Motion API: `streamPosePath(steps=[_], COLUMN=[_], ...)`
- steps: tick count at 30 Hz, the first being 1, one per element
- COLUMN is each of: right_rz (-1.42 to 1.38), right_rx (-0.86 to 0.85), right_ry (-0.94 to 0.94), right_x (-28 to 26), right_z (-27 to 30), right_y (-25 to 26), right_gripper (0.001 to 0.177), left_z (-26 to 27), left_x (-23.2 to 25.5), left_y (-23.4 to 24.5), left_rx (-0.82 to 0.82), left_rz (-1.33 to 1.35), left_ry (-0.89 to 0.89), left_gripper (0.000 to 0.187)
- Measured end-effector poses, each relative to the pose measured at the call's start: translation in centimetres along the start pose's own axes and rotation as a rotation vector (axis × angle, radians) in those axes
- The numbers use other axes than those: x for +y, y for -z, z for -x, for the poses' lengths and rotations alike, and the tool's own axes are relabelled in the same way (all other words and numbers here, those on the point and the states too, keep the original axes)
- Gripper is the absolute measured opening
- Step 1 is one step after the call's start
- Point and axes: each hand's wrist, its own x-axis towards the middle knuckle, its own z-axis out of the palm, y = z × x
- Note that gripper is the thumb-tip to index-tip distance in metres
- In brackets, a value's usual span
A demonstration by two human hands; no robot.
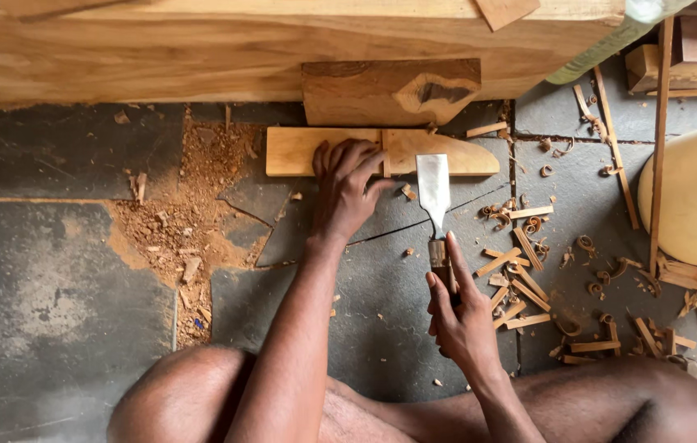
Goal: The person sits on the floor and uses a chisel to carve a small piece of wood held against a larger wooden block. They repeatedly strike the chisel to remove wood shavings, occasionally pausing to clear debris from the work area.
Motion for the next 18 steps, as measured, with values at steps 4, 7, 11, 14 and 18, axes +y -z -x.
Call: streamPosePath(steps=[4,7,11,14,18], right_rz=[0.058,0.109,0.115,0.158,0.153], right_rx=[-0.024,-0.042,-0.033,-0.022,-0.048], right_ry=[0.013,0.046,0.16,0.183,0.096], right_x=[-0.4,-0.2,-0.4,-0.5,-1.1], right_z=[-0.2,-0.4,-0.9,-0.7,-0.4], right_y=[-0.1,-0.2,-0.9,-1.2,-1.5], right_gripper=[0.071,0.072,0.07,0.068,0.068], left_z=[-0.1,-0.4,-0.3,-0.5,-0.5], left_x=[0.6,0.3,0.4,0.5,0.7], left_y=[-0.1,-0.5,-0.3,0.0,0.3], left_rx=[0.009,0.009,0.034,0.038,0.056], left_rz=[0.007,0.007,0.03,0.041,0.038], left_ry=[0.086,0.076,0.066,0.081,0.095], left_gripper=[0.042,0.046,0.057,0.061,0.066])
